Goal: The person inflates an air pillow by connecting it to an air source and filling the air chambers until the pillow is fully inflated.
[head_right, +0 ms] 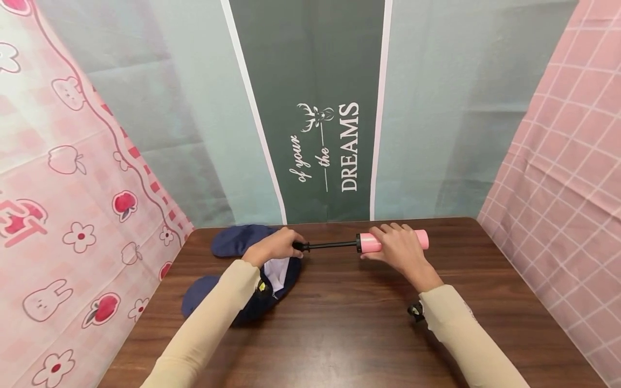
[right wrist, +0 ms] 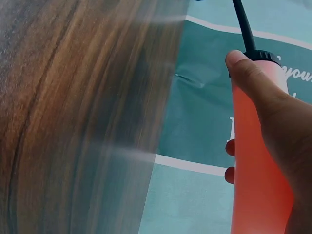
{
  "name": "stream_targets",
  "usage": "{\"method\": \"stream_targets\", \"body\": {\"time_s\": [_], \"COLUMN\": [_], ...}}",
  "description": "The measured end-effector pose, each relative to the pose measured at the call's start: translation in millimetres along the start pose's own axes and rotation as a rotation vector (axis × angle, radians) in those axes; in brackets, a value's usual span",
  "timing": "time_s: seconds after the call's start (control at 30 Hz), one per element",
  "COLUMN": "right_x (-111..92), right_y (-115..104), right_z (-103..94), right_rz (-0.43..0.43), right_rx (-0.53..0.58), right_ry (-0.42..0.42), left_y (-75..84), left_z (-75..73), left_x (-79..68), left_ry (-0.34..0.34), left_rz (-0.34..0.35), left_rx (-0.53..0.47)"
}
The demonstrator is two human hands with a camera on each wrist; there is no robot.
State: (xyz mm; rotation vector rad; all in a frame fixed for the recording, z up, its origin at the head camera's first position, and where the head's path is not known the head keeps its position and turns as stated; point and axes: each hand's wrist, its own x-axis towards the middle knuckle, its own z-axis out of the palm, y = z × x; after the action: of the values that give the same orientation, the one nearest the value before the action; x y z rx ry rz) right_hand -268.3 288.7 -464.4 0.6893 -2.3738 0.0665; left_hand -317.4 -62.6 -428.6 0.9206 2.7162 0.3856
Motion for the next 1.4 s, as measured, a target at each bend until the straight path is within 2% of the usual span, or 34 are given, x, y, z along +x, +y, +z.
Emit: {"method": "stream_targets", "body": {"time_s": [0.1, 0.27, 0.4, 0.57, 0.8, 1.07, 1.3, 1.4], "right_x": [0, 0, 0, 2, 11, 18, 20, 19], "right_y": [1, 1, -2, -20, -55, -80, -86, -84], "right_z": [-0.8, -1.7, -0.5, 5.4, 21.2, 35.0, 38.5, 38.1], "right_rz": [0.008, -0.005, -0.028, -0.034, -0.047, -0.037, -0.032, -0.028], "right_rx": [0.014, 0.039, 0.048, 0.034, 0.013, -0.014, -0.019, -0.016], "right_ry": [-0.001, 0.002, -0.032, -0.083, -0.083, -0.044, -0.027, -0.034], "left_y": [0.8, -0.1, -2.5, -0.3, 14.8, 25.1, 22.8, 21.6], "left_z": [2.1, 3.0, 4.2, 6.8, 10.8, 12.4, 13.2, 12.8], "left_x": [-0.3, -0.2, -0.7, -0.2, 5.7, 6.7, 6.3, 5.5], "left_ry": [-0.008, 0.014, 0.031, 0.028, 0.017, 0.053, 0.053, 0.051], "left_rz": [-0.011, 0.022, 0.037, 0.078, 0.174, 0.188, 0.158, 0.166], "left_rx": [0.017, 0.072, 0.079, 0.076, 0.069, 0.101, 0.119, 0.117]}}
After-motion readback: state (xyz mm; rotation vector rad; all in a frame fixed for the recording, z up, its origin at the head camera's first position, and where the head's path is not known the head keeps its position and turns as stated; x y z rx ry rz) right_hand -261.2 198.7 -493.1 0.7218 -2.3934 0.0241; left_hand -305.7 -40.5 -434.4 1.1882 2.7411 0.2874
